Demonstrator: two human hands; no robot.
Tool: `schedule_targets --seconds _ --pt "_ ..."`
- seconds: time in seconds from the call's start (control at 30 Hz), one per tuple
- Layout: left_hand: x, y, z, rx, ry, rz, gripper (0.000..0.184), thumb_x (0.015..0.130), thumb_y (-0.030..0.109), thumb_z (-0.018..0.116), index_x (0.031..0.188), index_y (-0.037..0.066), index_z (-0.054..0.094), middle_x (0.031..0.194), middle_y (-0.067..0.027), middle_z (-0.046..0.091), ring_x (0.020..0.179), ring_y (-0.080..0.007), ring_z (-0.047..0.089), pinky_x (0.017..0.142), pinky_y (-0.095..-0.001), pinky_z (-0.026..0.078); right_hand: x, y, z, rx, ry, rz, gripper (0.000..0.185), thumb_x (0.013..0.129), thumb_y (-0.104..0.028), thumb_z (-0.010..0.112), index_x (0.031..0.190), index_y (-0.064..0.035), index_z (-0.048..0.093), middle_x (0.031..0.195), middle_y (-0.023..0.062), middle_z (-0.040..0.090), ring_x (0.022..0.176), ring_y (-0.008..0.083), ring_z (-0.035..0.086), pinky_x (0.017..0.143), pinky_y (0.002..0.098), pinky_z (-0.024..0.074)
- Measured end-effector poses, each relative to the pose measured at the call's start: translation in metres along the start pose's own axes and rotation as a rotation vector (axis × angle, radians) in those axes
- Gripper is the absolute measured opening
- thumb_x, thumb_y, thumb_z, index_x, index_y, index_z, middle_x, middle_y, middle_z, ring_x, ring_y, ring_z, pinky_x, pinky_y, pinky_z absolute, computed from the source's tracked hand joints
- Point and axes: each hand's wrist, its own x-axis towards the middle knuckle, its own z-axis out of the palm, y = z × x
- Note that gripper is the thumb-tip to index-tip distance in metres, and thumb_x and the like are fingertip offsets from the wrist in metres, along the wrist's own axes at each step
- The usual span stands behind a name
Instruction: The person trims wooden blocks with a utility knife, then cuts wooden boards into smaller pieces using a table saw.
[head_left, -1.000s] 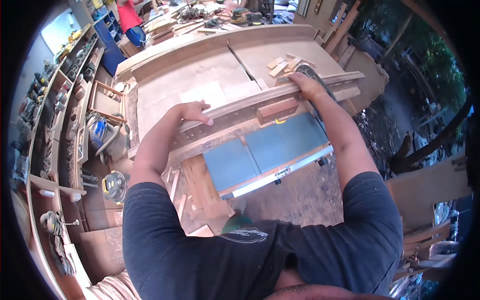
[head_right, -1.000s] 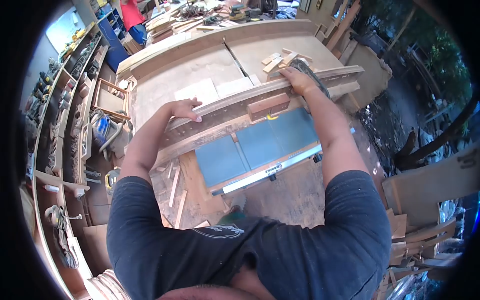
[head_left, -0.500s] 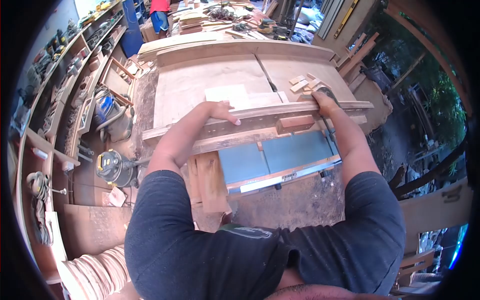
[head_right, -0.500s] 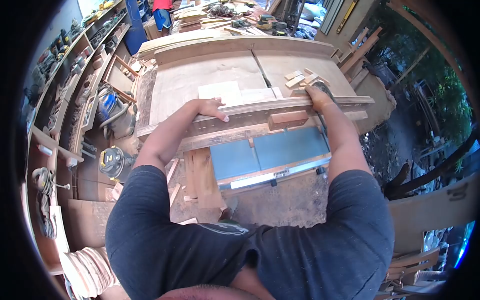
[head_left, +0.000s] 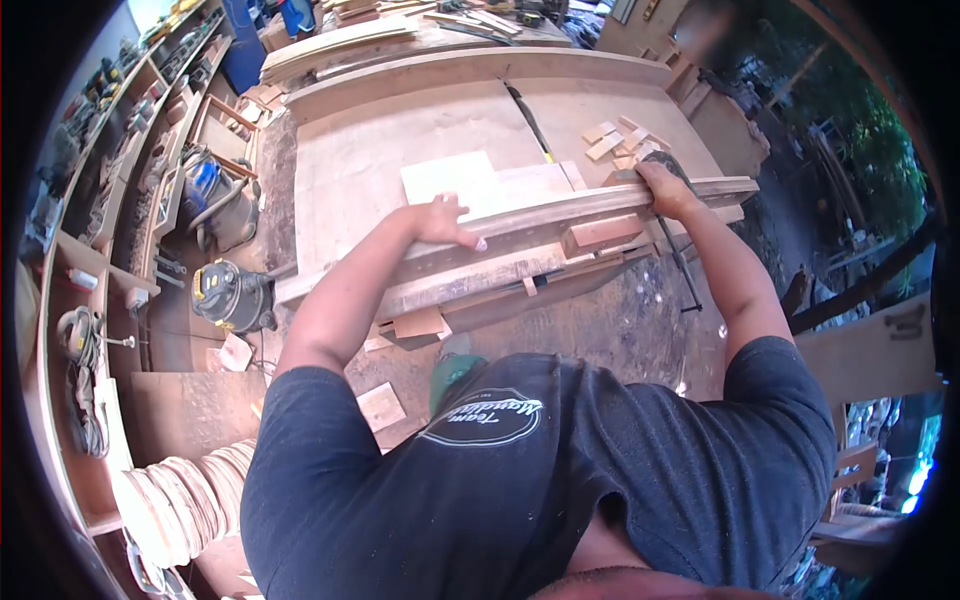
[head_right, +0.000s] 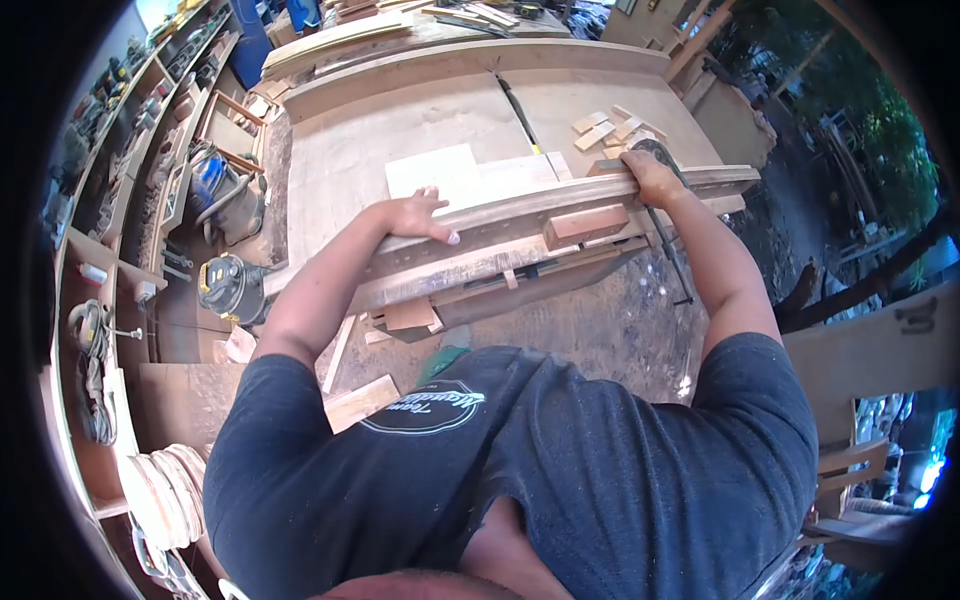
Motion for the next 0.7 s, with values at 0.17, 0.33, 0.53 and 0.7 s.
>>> schedule_targets --seconds 0.17,0.33,0.53,0.7 --pt "-0.024 0.024 0.029 -0.007 0.019 0.008 0.114 0.068 0.071 0.065 0.149 -0.003 0.032 0.157 -0.0326 0.009 0.148 -0.0448 0.005 0.12 -0.0503 0.015 0.009 -0.024 -0.035 0.249 -0.322 0.144 0.06 0.07 -0.005 0.071 0.128 -0.0024 0.057 0.128 0.0197 0.059 0.122 0.0333 0.055 0.104 0.0374 0.0435" --pt "-0.024 0.024 0.02 -0.01 0.008 0.015 0.114 0.069 0.069 0.066 0.149 -0.004 0.03 0.157 -0.0331 0.009 0.148 -0.0456 0.005 0.12 -0.0505 0.016 0.115 -0.069 0.022 0.154 -0.604 0.464 0.029 0.084 -0.019 0.06 0.103 0.0005 0.071 0.103 0.0172 0.072 0.097 0.0287 0.07 0.083 0.0394 0.0552" --pt "-0.027 0.026 0.02 0.021 -0.036 0.003 0.114 0.07 0.069 0.069 0.149 -0.003 0.03 0.156 -0.0337 0.009 0.147 -0.0455 0.005 0.12 -0.0479 0.017 0.138 -0.079 0.054 0.039 -0.627 0.407 0.029 0.08 -0.028 0.073 0.086 0.0003 0.074 0.08 0.0133 0.072 0.074 0.0259 0.071 0.069 0.0371 0.0569" --pt "-0.015 0.014 0.011 -0.022 -0.018 0.089 0.117 0.067 0.075 0.066 0.147 -0.004 0.034 0.156 -0.0347 0.011 0.148 -0.0456 0.007 0.115 -0.0567 0.024 0.148 0.041 0.026 0.297 -0.287 0.744 0.052 0.078 -0.049 0.077 0.087 0.0024 0.072 0.074 0.0131 0.07 0.064 0.0254 0.07 0.072 0.0372 0.0565"
